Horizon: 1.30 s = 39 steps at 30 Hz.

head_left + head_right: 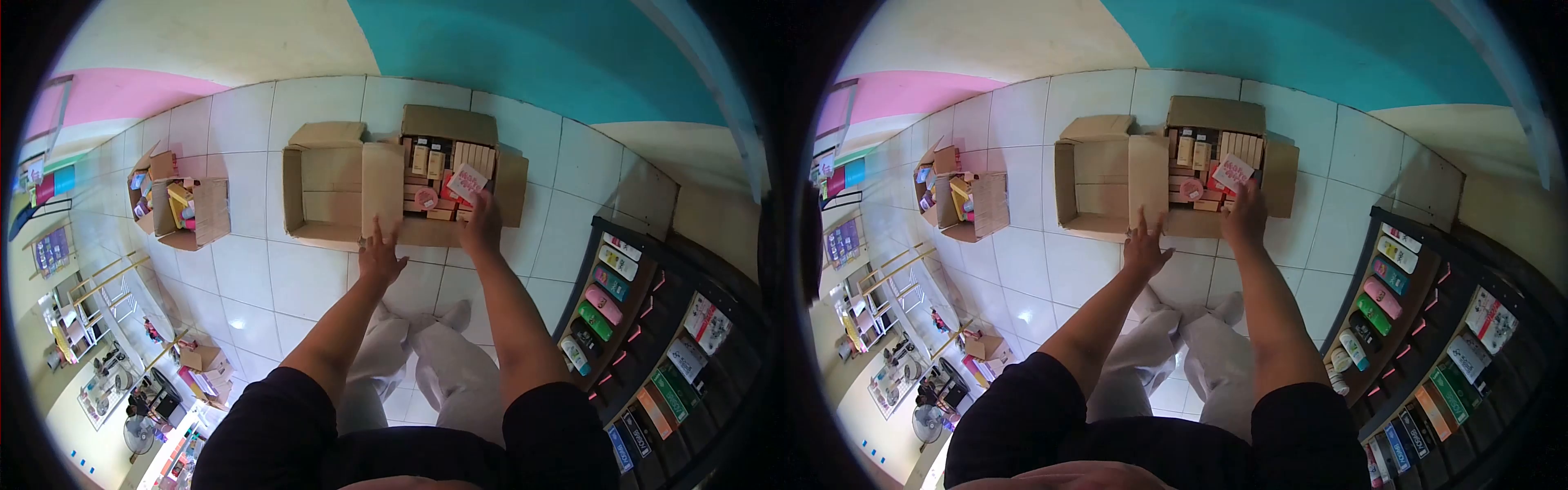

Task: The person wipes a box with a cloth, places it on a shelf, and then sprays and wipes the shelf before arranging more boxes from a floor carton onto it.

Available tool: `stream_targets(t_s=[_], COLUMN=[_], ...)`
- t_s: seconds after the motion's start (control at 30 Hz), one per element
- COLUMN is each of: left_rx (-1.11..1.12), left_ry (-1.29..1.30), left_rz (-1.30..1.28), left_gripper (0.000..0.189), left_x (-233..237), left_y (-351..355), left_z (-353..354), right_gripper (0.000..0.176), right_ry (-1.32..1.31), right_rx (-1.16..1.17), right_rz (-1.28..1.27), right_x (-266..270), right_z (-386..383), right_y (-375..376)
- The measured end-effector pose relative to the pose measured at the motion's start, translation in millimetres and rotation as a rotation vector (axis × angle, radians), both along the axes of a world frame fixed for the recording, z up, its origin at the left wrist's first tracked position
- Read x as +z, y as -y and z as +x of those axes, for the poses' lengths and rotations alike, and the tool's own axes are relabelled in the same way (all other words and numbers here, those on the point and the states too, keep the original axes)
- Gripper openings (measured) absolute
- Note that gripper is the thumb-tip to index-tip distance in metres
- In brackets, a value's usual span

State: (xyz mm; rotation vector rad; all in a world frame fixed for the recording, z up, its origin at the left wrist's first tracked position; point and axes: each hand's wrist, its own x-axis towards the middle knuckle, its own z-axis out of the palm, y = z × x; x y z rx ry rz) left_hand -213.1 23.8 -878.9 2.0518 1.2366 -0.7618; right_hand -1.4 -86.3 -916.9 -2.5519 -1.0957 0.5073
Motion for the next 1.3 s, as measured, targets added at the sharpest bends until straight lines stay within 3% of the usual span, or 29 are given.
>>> stream_targets(t_s=[0.07,0.1,0.17,0.23,0.33,0.43,0.5,0.57,0.6,0.67,0.7,0.77,0.87,0.93,1.0,1.1,1.17,1.3], left_rx=[-0.621,-0.620,-0.328,-0.242,-0.099,-0.011,0.020,-0.185,-0.183,-0.114,-0.113,0.107,0.215,0.311,0.405,0.297,0.389,0.455], left_ry=[-0.110,-0.107,-0.102,-0.103,-0.089,-0.037,0.007,0.162,0.161,0.297,0.293,0.597,0.611,0.648,0.678,0.764,0.717,0.637], left_rz=[0.078,0.076,0.210,0.253,0.310,0.391,0.467,0.581,0.576,0.184,0.178,0.087,0.021,-0.103,-0.225,-0.301,-0.522,-0.693], left_gripper=[0.089,0.089,0.084,0.079,0.072,0.060,0.053,0.042,0.042,0.034,0.034,0.036,0.049,0.054,0.060,0.065,0.068,0.060], left_x=[4.9,-3.2,-25.5,-30.5,-27.8,-30.4,-32.5,-23.6,-22.5,-26.5,-40.2,-81.4,-114.8,-111.0,-105.5,-100.1,-96.3,-92.6], left_y=[-4.9,-6.6,-11.0,-20.0,-37.2,-51.4,-63.9,-77.7,-84.4,-98.6,-98.3,-92.8,-90.4,-83.2,-76.5,-69.9,-65.3,-70.6], left_z=[1.2,-0.8,-8.1,-3.7,11.8,26.9,37.8,53.0,61.9,79.7,83.3,87.4,100.0,106.5,109.7,109.2,108.3,105.7], right_gripper=[0.067,0.072,0.075,0.078,0.080,0.072,0.054,0.046,0.039,0.037,0.035,0.038,0.046,0.050,0.063,0.063,0.058,0.055], right_ry=[0.030,0.064,0.018,-0.030,0.115,0.119,0.262,0.245,0.227,0.232,0.237,0.140,-0.015,-0.082,-0.331,-0.298,-0.284,-0.233], right_rx=[-0.043,-0.082,-0.038,0.006,0.186,0.165,0.280,0.267,0.255,0.229,0.204,0.239,0.289,0.303,0.204,0.057,0.018,-0.035], right_rz=[-0.007,-0.011,-0.071,-0.128,-0.100,-0.087,-0.159,-0.223,-0.288,-0.286,-0.280,-0.150,0.040,0.092,0.246,0.189,0.216,0.137], right_x=[-6.0,-7.0,4.6,6.9,2.2,-11.2,-23.3,-19.3,-15.8,-13.5,-13.0,-13.3,-28.2,-38.5,-47.1,-59.2,-62.2,-60.0], right_z=[9.5,15.3,27.8,31.7,33.5,32.6,33.4,33.2,32.8,31.7,30.9,32.4,28.9,22.4,17.8,18.6,18.9,20.2], right_y=[-8.2,-12.0,-22.0,-28.1,-40.1,-48.1,-50.5,-55.9,-57.3,-59.2,-59.1,-62.2,-71.5,-78.4,-85.7,-99.4,-101.6,-108.7])
